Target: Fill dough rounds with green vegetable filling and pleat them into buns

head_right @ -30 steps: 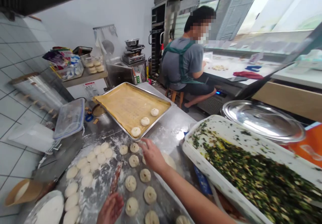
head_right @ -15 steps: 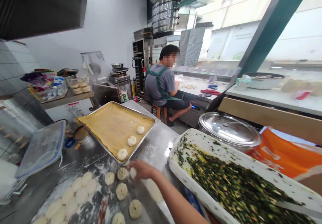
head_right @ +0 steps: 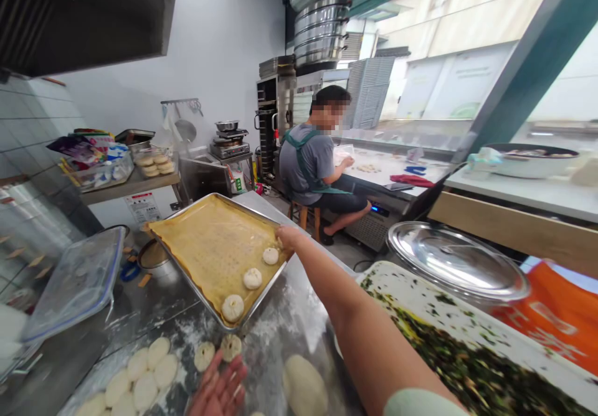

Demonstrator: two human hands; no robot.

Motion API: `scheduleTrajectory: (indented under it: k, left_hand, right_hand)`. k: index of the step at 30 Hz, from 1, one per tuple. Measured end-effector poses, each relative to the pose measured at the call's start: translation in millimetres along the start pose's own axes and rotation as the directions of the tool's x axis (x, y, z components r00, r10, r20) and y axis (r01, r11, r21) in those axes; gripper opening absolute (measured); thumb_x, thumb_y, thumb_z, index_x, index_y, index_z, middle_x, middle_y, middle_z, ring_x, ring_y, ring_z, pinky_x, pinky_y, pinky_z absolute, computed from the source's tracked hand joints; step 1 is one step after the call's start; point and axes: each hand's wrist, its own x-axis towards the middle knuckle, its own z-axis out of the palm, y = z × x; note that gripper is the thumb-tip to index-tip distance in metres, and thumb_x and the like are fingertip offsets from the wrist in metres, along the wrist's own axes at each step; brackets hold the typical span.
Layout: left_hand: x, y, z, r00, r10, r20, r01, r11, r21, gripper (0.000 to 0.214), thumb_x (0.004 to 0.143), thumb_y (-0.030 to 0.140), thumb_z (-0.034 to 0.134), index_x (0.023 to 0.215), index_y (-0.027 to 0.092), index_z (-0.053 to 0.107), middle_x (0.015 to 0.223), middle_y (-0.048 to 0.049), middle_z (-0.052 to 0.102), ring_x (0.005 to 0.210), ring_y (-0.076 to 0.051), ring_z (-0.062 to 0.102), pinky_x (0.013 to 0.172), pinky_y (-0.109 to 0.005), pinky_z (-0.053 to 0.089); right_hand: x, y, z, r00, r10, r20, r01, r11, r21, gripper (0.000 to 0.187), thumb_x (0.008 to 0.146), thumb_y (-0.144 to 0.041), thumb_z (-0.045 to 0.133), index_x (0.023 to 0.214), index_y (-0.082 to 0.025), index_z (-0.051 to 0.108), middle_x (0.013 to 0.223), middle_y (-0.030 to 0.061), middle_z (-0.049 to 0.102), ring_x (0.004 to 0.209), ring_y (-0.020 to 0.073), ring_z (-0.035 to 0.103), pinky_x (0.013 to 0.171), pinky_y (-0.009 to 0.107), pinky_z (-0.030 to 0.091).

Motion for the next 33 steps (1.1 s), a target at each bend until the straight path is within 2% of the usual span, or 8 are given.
scheduleTrajectory:
  k: [4,9,13,18,22,25,29,33]
  left_hand:
    - [21.0,9.5,22.1,0.989,-0.079,0.127,0.095,0.988,-0.125,0.031,0.071,0.011,0.048,0.098,0.022,0.057,0.106,-0.0129,0.058,0.105,-0.027,0.048,0.086,-0.042,0.04]
    - [18.9,12.2,42.1,0.996,0.052,0.066,-0.038,0.979,-0.201,0.02,0.076,0.014,0.045,0.089,0.018,0.059,0.105,-0.0153,0.058,0.106,-0.026,0.048,0.087,-0.041,0.041]
    - [6.5,21.4,56.8,0.999,0.012,0.047,0.0,0.971,-0.24,0.011,0.075,0.013,0.047,0.08,0.014,0.057,0.102,-0.0174,0.057,0.107,-0.026,0.047,0.087,-0.039,0.041]
    - [1.2,27.8,62.2,0.998,0.014,0.064,-0.001,0.98,-0.197,0.007,0.074,0.018,0.049,0.077,0.014,0.053,0.101,-0.0162,0.057,0.106,-0.025,0.048,0.086,-0.036,0.043]
    - [-3.2,29.6,49.1,0.996,0.091,0.01,-0.09,0.993,-0.074,0.011,0.075,0.018,0.048,0.085,0.015,0.051,0.104,-0.0151,0.055,0.1,-0.024,0.052,0.082,-0.037,0.044]
    - [-16.2,34.5,21.6,0.967,0.231,-0.103,-0.225,0.972,0.069,0.027,0.074,0.016,0.05,0.101,0.017,0.047,0.109,-0.0136,0.054,0.096,-0.022,0.055,0.079,-0.035,0.046]
    - [-43.3,38.1,-22.8,0.886,0.367,-0.284,-0.315,0.925,0.212,0.034,0.071,0.014,0.055,0.104,0.017,0.048,0.106,-0.0117,0.055,0.088,-0.018,0.058,0.072,-0.027,0.047]
    - [-62.5,26.7,-48.2,0.854,0.397,-0.337,-0.305,0.906,0.294,0.033,0.069,0.016,0.058,0.101,0.017,0.051,0.105,-0.0111,0.057,0.089,-0.019,0.058,0.069,-0.025,0.047]
  right_hand:
    - [8.4,14.6,19.9,0.999,-0.021,0.041,0.024,0.997,-0.074,0.026,0.082,-0.03,0.047,0.103,-0.013,0.05,0.104,0.0065,0.051,0.091,0.0169,0.051,0.077,0.038,0.044]
    - [15.1,20.5,26.0,1.0,-0.016,0.026,0.019,0.995,-0.095,0.026,0.083,-0.03,0.047,0.103,-0.015,0.051,0.106,0.0067,0.05,0.093,0.017,0.05,0.079,0.038,0.043]
    - [3.9,12.2,18.9,1.0,-0.002,-0.03,-0.001,0.996,-0.089,0.026,0.083,-0.03,0.047,0.104,-0.014,0.05,0.105,0.0065,0.051,0.091,0.0167,0.051,0.077,0.037,0.044]
    - [-18.4,-23.2,-12.9,0.989,-0.008,-0.146,0.005,1.0,-0.021,0.029,0.081,-0.029,0.05,0.106,-0.014,0.049,0.11,0.0084,0.048,0.096,0.0188,0.048,0.08,0.039,0.041]
    - [-60.2,-83.0,-16.1,0.977,-0.089,-0.194,0.113,0.986,0.12,0.04,0.081,-0.028,0.049,0.117,-0.013,0.041,0.115,0.0105,0.044,0.103,0.0209,0.043,0.086,0.033,0.035]
    - [-125.2,-141.1,21.2,0.965,-0.175,-0.193,0.219,0.946,0.24,0.036,0.086,-0.033,0.034,0.118,-0.018,0.04,0.113,0.0078,0.045,0.1,0.0182,0.044,0.083,0.029,0.035]
    - [-217.6,-200.0,116.4,0.971,-0.236,-0.022,0.233,0.929,0.286,0.03,0.07,-0.03,0.054,0.099,-0.022,0.052,0.098,0.0062,0.053,0.086,0.0199,0.051,0.066,0.028,0.043]
    - [-250.7,-225.9,195.7,0.986,-0.147,0.078,0.122,0.956,0.267,0.042,0.06,-0.016,0.055,0.101,-0.022,0.052,0.104,0.0127,0.05,0.094,0.0275,0.047,0.06,0.031,0.044]
